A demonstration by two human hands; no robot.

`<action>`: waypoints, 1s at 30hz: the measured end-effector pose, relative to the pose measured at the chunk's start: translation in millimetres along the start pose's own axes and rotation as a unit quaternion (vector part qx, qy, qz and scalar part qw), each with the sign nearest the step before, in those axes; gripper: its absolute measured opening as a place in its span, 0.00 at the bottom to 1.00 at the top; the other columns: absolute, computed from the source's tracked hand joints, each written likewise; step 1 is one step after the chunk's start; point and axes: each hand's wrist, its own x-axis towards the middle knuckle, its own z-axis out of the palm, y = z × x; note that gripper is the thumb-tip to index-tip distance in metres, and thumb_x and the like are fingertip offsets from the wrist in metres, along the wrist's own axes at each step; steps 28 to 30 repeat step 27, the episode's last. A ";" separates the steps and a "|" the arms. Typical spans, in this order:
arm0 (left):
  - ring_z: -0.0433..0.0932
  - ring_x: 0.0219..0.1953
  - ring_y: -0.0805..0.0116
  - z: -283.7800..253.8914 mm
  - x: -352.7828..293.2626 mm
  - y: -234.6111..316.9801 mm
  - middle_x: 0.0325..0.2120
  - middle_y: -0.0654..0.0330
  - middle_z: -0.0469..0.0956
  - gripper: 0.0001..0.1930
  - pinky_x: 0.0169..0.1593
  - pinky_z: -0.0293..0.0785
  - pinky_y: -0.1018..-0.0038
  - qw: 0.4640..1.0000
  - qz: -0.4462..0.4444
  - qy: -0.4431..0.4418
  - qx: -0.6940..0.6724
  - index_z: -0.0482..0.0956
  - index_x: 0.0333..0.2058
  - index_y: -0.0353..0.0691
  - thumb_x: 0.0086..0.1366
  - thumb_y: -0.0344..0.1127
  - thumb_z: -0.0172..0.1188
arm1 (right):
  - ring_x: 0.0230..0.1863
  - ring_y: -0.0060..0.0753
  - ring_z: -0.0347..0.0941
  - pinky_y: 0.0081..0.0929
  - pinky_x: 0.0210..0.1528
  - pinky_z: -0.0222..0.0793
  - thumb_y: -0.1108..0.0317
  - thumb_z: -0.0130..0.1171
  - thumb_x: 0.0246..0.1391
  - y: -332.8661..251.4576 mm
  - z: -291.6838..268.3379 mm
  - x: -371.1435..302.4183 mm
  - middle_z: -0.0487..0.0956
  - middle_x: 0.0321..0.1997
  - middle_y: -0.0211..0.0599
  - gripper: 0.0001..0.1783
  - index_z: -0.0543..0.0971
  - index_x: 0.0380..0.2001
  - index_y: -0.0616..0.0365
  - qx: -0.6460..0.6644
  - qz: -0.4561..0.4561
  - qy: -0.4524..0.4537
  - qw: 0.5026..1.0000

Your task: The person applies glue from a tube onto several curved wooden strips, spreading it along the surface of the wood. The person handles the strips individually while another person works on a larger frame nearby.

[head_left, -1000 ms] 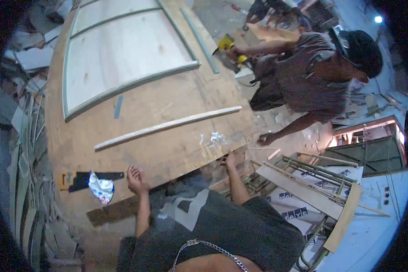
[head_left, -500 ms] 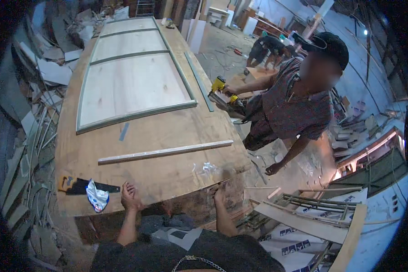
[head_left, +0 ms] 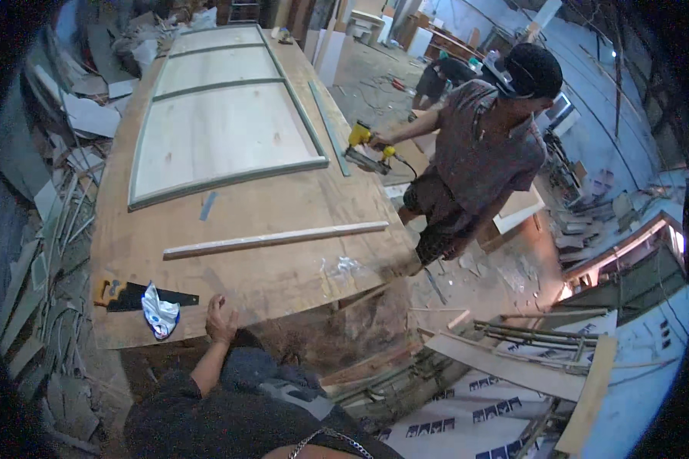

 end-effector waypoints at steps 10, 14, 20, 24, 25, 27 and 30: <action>0.73 0.51 0.53 -22.7 3.0 -24.5 0.46 0.47 0.71 0.25 0.51 0.71 0.63 0.996 0.051 -0.077 0.014 0.68 0.47 0.33 0.53 0.39 0.63 | 0.42 0.49 0.73 0.42 0.41 0.70 0.47 0.43 0.61 3.9 -6.0 19.7 0.74 0.48 0.52 0.31 0.65 0.56 0.63 -0.200 0.049 -0.040 0.978; 0.74 0.49 0.56 -38.6 36.1 -4.9 0.48 0.46 0.70 0.24 0.49 0.74 0.67 0.972 0.068 -0.207 -0.084 0.70 0.46 0.33 0.52 0.37 0.65 | 0.42 0.52 0.74 0.44 0.43 0.70 0.50 0.48 0.57 -33.6 -40.9 83.9 0.76 0.43 0.53 0.30 0.68 0.54 0.64 -0.221 -0.111 0.067 0.967; 0.78 0.42 0.59 -73.7 49.6 -20.9 0.51 0.47 0.67 0.25 0.41 0.76 0.71 0.947 0.192 -0.249 -0.073 0.72 0.46 0.35 0.52 0.40 0.67 | 0.35 0.42 0.77 0.36 0.34 0.73 0.59 0.54 0.55 -245.6 -43.3 64.9 0.79 0.34 0.47 0.19 0.75 0.40 0.67 -0.089 -0.147 0.154 0.973; 0.77 0.29 0.64 -115.2 53.5 -11.1 0.39 0.50 0.75 0.17 0.34 0.73 0.73 0.935 0.099 -0.287 -0.183 0.76 0.38 0.34 0.55 0.39 0.64 | 0.40 0.52 0.76 0.43 0.43 0.70 0.57 0.57 0.53 -185.6 -18.5 39.8 0.79 0.37 0.52 0.22 0.76 0.44 0.64 -0.199 -0.186 0.193 0.943; 0.77 0.27 0.63 -122.6 56.2 -19.7 0.33 0.51 0.77 0.13 0.33 0.73 0.73 0.931 0.078 -0.302 -0.189 0.77 0.33 0.33 0.56 0.38 0.63 | 0.44 0.50 0.75 0.42 0.45 0.69 0.54 0.56 0.53 -184.5 -13.4 12.1 0.78 0.41 0.54 0.25 0.74 0.47 0.63 -0.321 -0.151 0.105 0.929; 0.78 0.26 0.60 -130.6 61.4 -27.6 0.24 0.53 0.78 0.12 0.30 0.72 0.72 0.932 0.183 -0.252 -0.185 0.77 0.23 0.32 0.58 0.36 0.61 | 0.52 0.47 0.71 0.41 0.50 0.68 0.47 0.55 0.53 -121.5 5.2 -15.5 0.73 0.52 0.55 0.33 0.68 0.55 0.59 -0.315 0.044 0.011 0.948; 0.78 0.26 0.60 -130.6 61.4 -27.6 0.24 0.53 0.78 0.12 0.30 0.72 0.72 0.932 0.183 -0.252 -0.185 0.77 0.23 0.32 0.58 0.36 0.61 | 0.52 0.47 0.71 0.41 0.50 0.68 0.47 0.55 0.53 -121.5 5.2 -15.5 0.73 0.52 0.55 0.33 0.68 0.55 0.59 -0.315 0.044 0.011 0.948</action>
